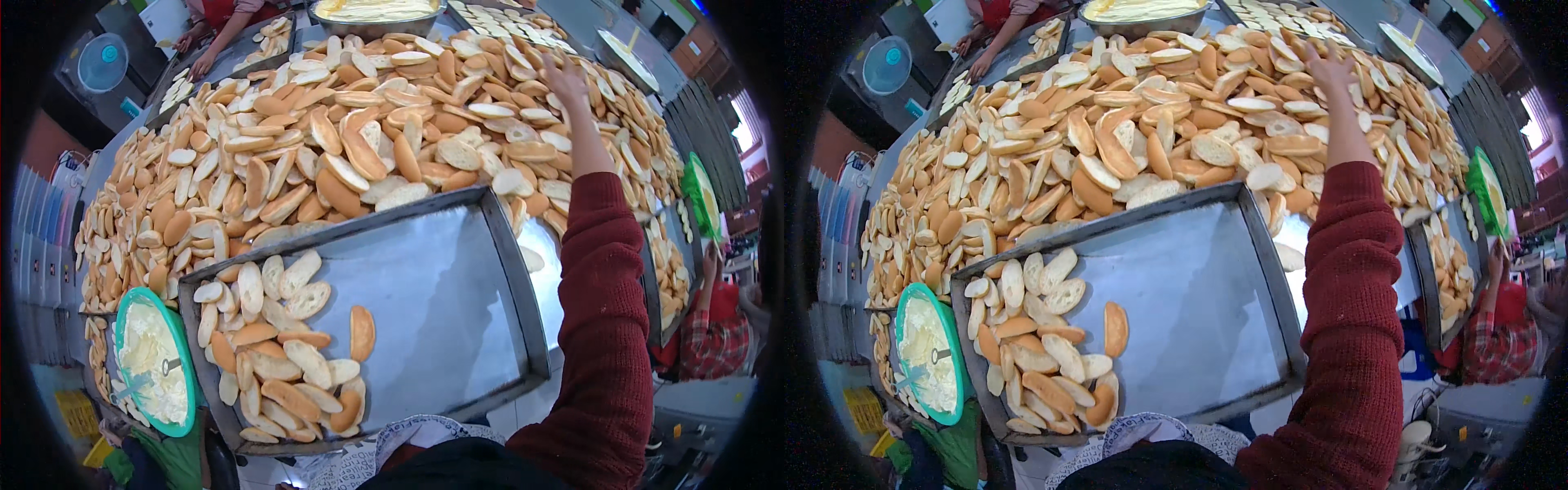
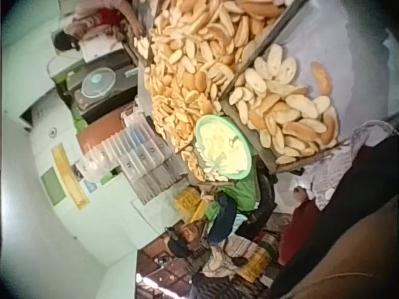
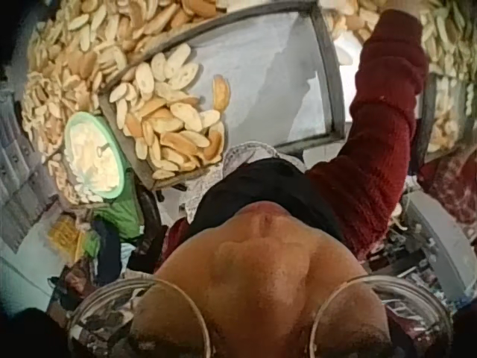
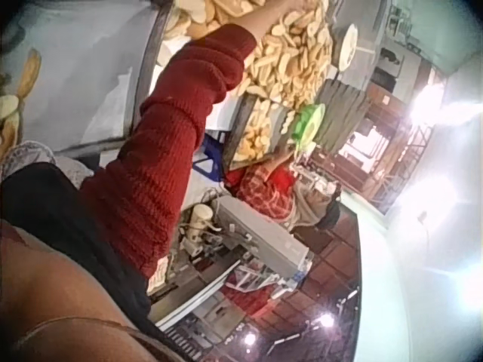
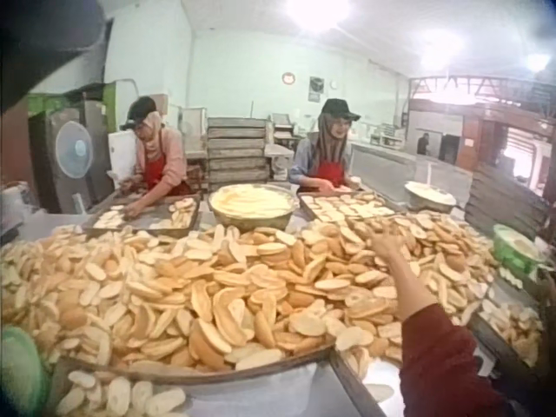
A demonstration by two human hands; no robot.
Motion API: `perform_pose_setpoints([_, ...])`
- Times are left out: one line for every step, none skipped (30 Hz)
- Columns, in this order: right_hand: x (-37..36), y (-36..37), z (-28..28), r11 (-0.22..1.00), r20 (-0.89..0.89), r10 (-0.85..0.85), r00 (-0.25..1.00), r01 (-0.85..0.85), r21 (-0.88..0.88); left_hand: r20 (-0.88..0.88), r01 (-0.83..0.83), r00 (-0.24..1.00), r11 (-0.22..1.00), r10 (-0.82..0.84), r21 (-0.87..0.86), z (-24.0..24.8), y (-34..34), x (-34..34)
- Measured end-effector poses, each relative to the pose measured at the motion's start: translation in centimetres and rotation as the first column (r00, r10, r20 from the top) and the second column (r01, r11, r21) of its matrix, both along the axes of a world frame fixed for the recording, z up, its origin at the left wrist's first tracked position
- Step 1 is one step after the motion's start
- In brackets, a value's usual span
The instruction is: The person scoops a white spread from a green bowl using a plastic spatula and applies it to the cut surface of small bread rolls. They pick up the rolls from a large pile on a metal table, spread the filling, and place the prepared rolls onto a metal baking tray. The process is repeated continuously throughout the clip.
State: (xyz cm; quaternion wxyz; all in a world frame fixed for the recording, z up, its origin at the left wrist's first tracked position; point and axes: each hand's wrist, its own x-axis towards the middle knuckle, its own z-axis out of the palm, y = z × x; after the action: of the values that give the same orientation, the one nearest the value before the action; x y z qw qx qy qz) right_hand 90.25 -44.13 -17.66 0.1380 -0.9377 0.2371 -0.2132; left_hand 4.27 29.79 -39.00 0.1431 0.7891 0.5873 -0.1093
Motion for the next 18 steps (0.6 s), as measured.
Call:
perform_pose_setpoints([-2.1, -5.4, -0.1, 0.993, 0.015, -0.119, 0.993, 0.120, -0.021, -0.025, 0.089, 0.996, 0.996, -0.089, -0.015, -0.1, 2.9, 3.3])
perform_pose_setpoints([-2.4, -7.1, -0.1, 0.987, 0.009, -0.157, 0.988, 0.157, -0.019, -0.034, 0.106, 0.994, 0.994, -0.106, -0.013, -0.2, 3.4, 4.1])
perform_pose_setpoints([-1.7, -7.1, -0.4, 0.986, -0.001, -0.167, 0.986, 0.166, -0.013, -0.045, 0.093, 0.995, 0.996, -0.093, -0.008, -0.2, 2.9, 3.6])
perform_pose_setpoints([-1.1, -8.2, -0.9, 0.982, -0.009, -0.186, 0.982, 0.186, -0.012, -0.055, 0.095, 0.994, 0.995, -0.095, -0.007, -0.1, 3.0, 3.6])
perform_pose_setpoints([0.4, -9.3, -1.7, 0.997, -0.031, -0.073, 0.997, 0.073, 0.008, -0.058, 0.097, 0.994, 0.995, -0.097, -0.012, -0.3, 3.0, 3.5])
perform_pose_setpoints([2.6, -11.5, -2.9, 0.999, -0.051, 0.030, 0.998, -0.029, 0.024, -0.059, 0.100, 0.993, 0.995, -0.101, -0.015, -0.6, 3.4, 3.9])
perform_pose_setpoints([3.2, -6.5, -3.6, 0.975, -0.084, 0.136, 0.987, -0.119, 0.189, -0.077, 0.070, 0.995, 0.998, -0.070, -0.001, 0.2, 2.1, 2.1])
perform_pose_setpoints([2.7, -1.4, -3.0, 0.923, -0.104, 0.220, 0.970, -0.173, 0.343, -0.087, 0.049, 0.995, 0.999, -0.049, 0.007, 0.7, 1.1, 1.0])
perform_pose_setpoints([4.6, -1.3, -4.4, 0.934, -0.095, 0.270, 0.958, -0.237, 0.267, -0.085, 0.068, 0.994, 0.998, -0.068, 0.001, 0.5, 1.7, 1.4])
perform_pose_setpoints([5.9, -1.5, -5.6, 0.935, -0.153, 0.343, 0.927, -0.321, 0.154, -0.084, 0.088, 0.993, 0.996, -0.088, -0.006, 0.2, 2.3, 1.9])
perform_pose_setpoints([7.5, -0.4, -6.9, 0.906, -0.208, 0.420, 0.883, -0.420, 0.047, -0.084, 0.089, 0.992, 0.996, -0.089, -0.011, 0.2, 2.3, 1.7])
perform_pose_setpoints([8.0, 3.7, -6.7, 0.893, -0.243, 0.444, 0.863, -0.449, 0.039, -0.081, 0.080, 0.993, 0.997, -0.081, -0.008, 0.1, 2.0, 1.3])
perform_pose_setpoints([8.3, 8.2, -6.5, 0.878, -0.277, 0.467, 0.840, -0.477, 0.034, -0.075, 0.071, 0.995, 0.997, -0.071, -0.007, 0.1, 1.8, 0.7])
perform_pose_setpoints([7.5, 12.8, -5.7, 0.907, -0.230, 0.418, 0.879, -0.393, 0.149, -0.067, 0.066, 0.996, 0.998, -0.066, -0.003, 0.0, 1.8, 0.4])
perform_pose_setpoints([5.5, 17.5, -4.3, 0.882, -0.279, 0.465, 0.840, -0.467, 0.064, -0.059, 0.063, 0.996, 0.998, -0.064, -0.007, -0.3, 1.6, 0.2])
perform_pose_setpoints([3.9, 21.4, -3.1, 0.843, -0.331, 0.501, 0.800, -0.537, -0.022, -0.046, 0.057, 0.997, 0.998, -0.058, -0.009, -0.7, 1.4, 0.0])
perform_pose_setpoints([6.1, 22.3, -5.7, 0.845, -0.240, 0.501, 0.831, -0.531, -0.073, -0.029, 0.081, 0.996, 0.997, -0.081, -0.014, -1.2, 2.3, 1.0])
perform_pose_setpoints([7.5, 24.9, -7.2, 0.815, -0.197, 0.543, 0.817, -0.569, -0.113, -0.015, 0.076, 0.997, 0.997, -0.077, -0.017, -1.4, 2.3, 1.1])
